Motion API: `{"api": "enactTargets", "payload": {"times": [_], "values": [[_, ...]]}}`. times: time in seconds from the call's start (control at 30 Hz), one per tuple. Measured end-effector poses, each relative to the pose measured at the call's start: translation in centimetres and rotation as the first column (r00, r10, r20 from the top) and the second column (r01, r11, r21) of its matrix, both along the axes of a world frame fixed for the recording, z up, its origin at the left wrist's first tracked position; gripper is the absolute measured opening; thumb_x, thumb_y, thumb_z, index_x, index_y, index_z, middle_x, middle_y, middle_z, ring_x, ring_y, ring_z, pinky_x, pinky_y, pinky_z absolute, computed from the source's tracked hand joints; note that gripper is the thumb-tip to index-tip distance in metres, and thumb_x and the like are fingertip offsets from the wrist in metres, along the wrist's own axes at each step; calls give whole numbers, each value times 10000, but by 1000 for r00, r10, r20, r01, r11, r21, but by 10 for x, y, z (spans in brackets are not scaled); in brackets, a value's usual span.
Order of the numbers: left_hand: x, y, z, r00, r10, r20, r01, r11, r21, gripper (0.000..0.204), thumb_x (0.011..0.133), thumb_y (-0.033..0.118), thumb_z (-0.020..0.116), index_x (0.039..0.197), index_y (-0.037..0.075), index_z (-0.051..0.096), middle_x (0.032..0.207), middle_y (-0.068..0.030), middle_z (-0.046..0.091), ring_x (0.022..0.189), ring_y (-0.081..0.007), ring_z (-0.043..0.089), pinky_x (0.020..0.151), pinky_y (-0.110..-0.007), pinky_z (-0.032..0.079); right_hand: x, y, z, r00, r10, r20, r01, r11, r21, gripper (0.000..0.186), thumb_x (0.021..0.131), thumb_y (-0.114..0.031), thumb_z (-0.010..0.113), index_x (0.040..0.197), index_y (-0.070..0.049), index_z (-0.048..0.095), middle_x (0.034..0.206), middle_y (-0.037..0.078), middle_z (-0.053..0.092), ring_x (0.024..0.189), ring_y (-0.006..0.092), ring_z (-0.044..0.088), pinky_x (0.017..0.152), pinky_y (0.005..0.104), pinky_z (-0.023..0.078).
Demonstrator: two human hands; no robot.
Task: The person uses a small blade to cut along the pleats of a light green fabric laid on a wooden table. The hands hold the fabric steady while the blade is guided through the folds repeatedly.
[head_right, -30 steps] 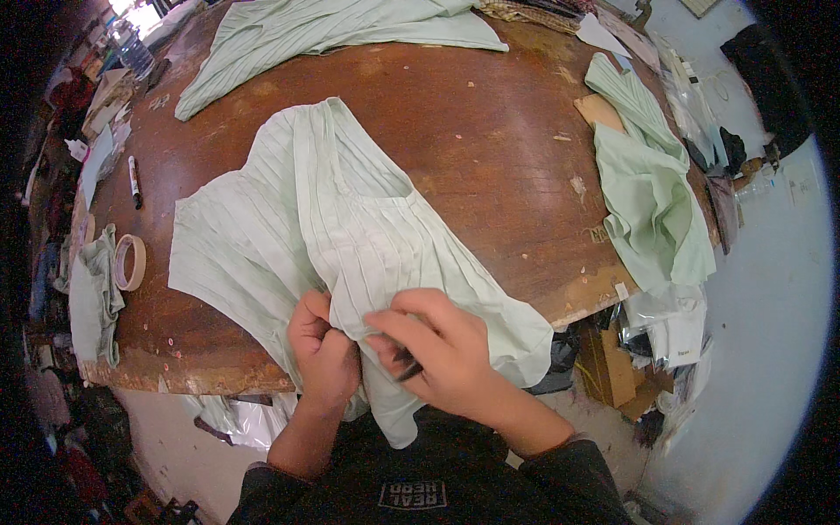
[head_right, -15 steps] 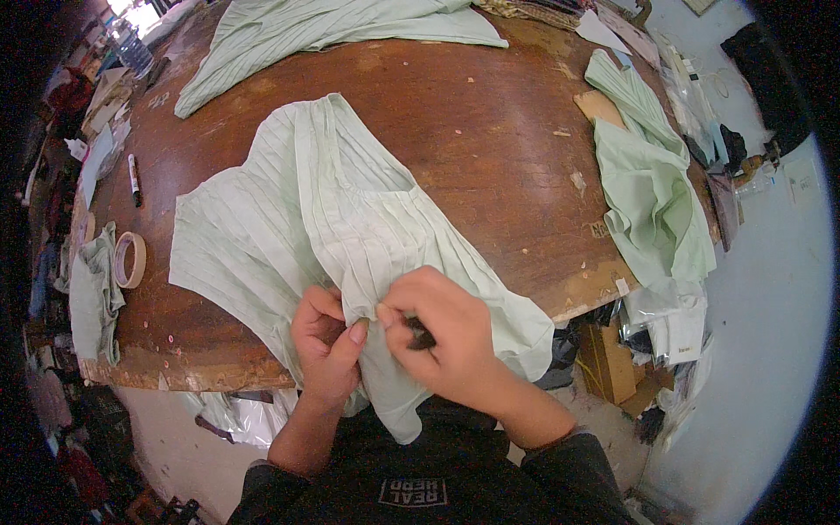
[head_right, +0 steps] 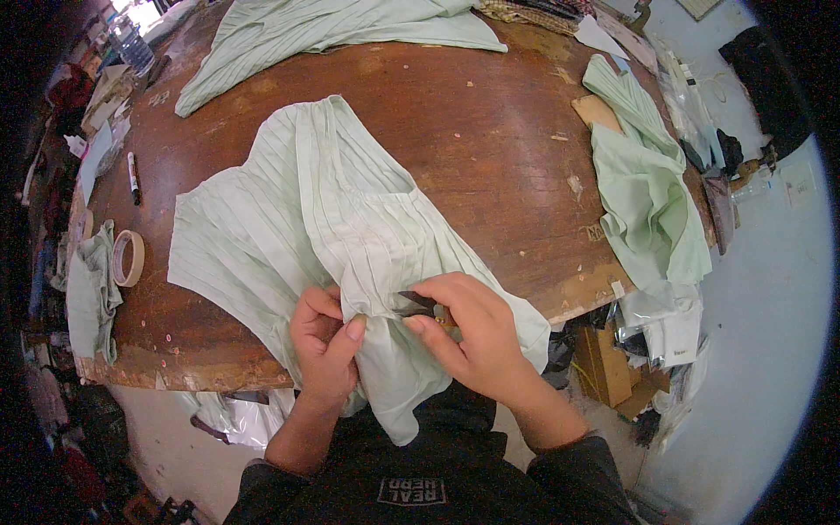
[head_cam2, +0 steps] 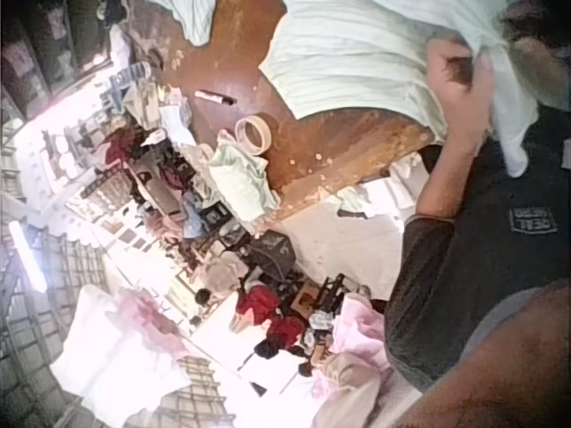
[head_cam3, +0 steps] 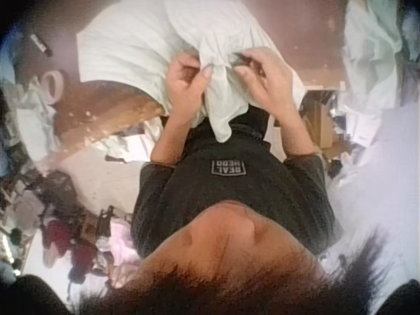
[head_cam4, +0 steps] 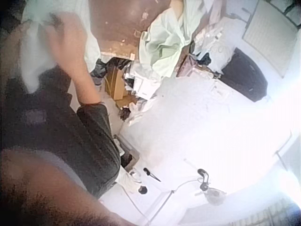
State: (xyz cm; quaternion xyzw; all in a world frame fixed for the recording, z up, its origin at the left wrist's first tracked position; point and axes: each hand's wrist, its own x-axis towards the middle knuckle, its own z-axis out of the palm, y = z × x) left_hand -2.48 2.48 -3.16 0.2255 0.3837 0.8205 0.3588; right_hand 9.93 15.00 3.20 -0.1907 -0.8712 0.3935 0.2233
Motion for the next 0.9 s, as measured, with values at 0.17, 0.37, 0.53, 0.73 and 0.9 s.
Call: {"api": "enactTargets", "payload": {"times": [0.17,0.37,0.53,0.73,0.9], "values": [[0,0,2,1000,6,0,-6,1000,-15,215,841,-75,612,937,48,465,970,-73,559,884,-110,529,804,-256,423,-7,-2,1,995,-2,-95,13,993,114,240,752,-87,737,946,10,636,888,144,660,780,303,630,676,354,497],[0,0,0,1000,8,4,-8,1000,2,216,841,-78,610,935,50,463,973,-68,560,882,-108,530,804,-252,422,-10,2,2,992,81,-93,-60,976,210,223,750,-84,736,927,9,639,857,133,664,741,290,630,641,344,497],[0,0,1,1000,3,12,-3,1000,-6,214,844,-82,606,935,47,462,974,-69,562,882,-107,533,807,-252,423,-11,1,-4,991,73,-114,-51,982,181,233,733,-73,747,923,7,639,855,132,664,731,288,626,630,342,496],[1,1,7,1000,15,20,-14,1000,-17,209,846,-77,609,935,46,465,974,-69,562,879,-106,536,806,-249,424,-14,-2,-3,987,74,-145,-46,980,192,249,717,-68,754,926,6,641,851,130,661,723,283,624,618,339,492],[0,0,2,1000,4,2,-4,1000,2,206,847,-75,609,934,47,467,981,-69,562,887,-107,538,809,-249,424,-15,0,-4,983,95,-158,-57,971,233,252,712,-64,754,927,4,642,846,128,659,715,277,623,607,337,487]]}}
